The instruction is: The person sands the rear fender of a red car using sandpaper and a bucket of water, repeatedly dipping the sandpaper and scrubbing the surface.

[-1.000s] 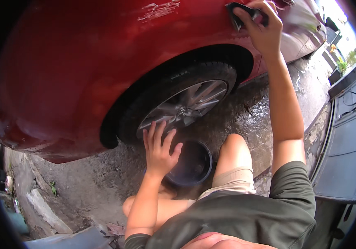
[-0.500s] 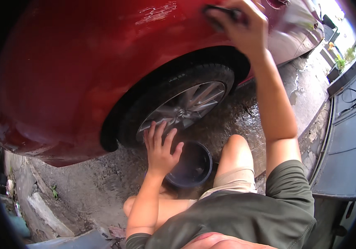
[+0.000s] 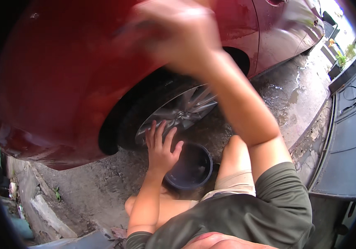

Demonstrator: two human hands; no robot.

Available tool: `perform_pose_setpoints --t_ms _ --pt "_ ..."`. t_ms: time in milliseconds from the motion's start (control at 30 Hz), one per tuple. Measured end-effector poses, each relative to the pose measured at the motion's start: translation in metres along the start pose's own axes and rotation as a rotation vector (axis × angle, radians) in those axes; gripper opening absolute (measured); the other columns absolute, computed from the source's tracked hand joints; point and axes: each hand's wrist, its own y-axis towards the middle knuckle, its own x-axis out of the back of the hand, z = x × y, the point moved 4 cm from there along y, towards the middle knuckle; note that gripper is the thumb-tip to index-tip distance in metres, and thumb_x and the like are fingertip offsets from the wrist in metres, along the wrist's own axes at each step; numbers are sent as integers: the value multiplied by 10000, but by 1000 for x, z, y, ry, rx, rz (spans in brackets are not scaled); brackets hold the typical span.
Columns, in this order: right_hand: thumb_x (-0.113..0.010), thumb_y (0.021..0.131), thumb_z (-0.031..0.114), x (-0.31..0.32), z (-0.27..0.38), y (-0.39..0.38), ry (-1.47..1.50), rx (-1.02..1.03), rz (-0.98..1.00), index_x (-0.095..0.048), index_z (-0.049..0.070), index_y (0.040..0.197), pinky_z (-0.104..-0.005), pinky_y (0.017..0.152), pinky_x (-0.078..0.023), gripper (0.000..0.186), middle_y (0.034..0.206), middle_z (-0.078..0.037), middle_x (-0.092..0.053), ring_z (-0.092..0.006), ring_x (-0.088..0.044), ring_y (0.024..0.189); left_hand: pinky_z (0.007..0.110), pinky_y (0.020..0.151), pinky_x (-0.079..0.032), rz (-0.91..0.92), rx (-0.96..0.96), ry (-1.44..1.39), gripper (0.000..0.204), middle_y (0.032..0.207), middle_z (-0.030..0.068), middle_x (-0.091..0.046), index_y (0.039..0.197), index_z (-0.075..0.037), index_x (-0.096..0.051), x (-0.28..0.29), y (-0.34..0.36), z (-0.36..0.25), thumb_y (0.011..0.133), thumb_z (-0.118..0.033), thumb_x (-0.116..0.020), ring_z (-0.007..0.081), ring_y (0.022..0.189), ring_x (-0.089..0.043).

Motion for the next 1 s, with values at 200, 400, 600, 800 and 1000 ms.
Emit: perform_pose_setpoints --t_ms 200,400,600,800,1000 --pt "-739 869 205 -18 12 21 185 122 223 -672 111 851 -400 715 -540 116 839 6 -670 -227 -689 891 670 1184 -263 36 33 0 541 1533 161 -459 1320 -124 -635 0 -2 7 829 -271 -809 441 1481 -345" --pt "-812 845 132 49 -63 34 48 304 173 -666 93 866 -331 708 -554 152 842 -27 -677 -164 -652 788 660 1187 -267 32 38 -8 531 1532 153 -464 1311 -125 -639 2 -6 1 832 -287 -800 440 1476 -351" --pt "-710 887 259 -45 11 50 280 536 163 -733 174 1072 -395 866 -537 205 1032 34 -708 -180 -655 1027 663 1185 -271 75 28 42 514 1524 148 -464 1300 -136 -643 -11 -2 17 833 -283 -803 436 1477 -353" --pt "-863 777 172 107 -122 32 -112 -62 558 -663 78 791 -387 721 -456 221 761 -51 -626 -225 -566 731 655 1188 -273 6 -16 -79 461 1488 138 -518 1243 -122 -679 3 -4 -14 823 -262 -809 426 1459 -392" --pt "-726 907 259 -39 33 68 141 684 485 -695 130 975 -426 955 -412 149 976 43 -676 -220 -550 1060 630 1198 -286 27 -109 -21 438 1485 131 -528 1248 -135 -680 -19 6 -11 839 -246 -792 404 1450 -421"
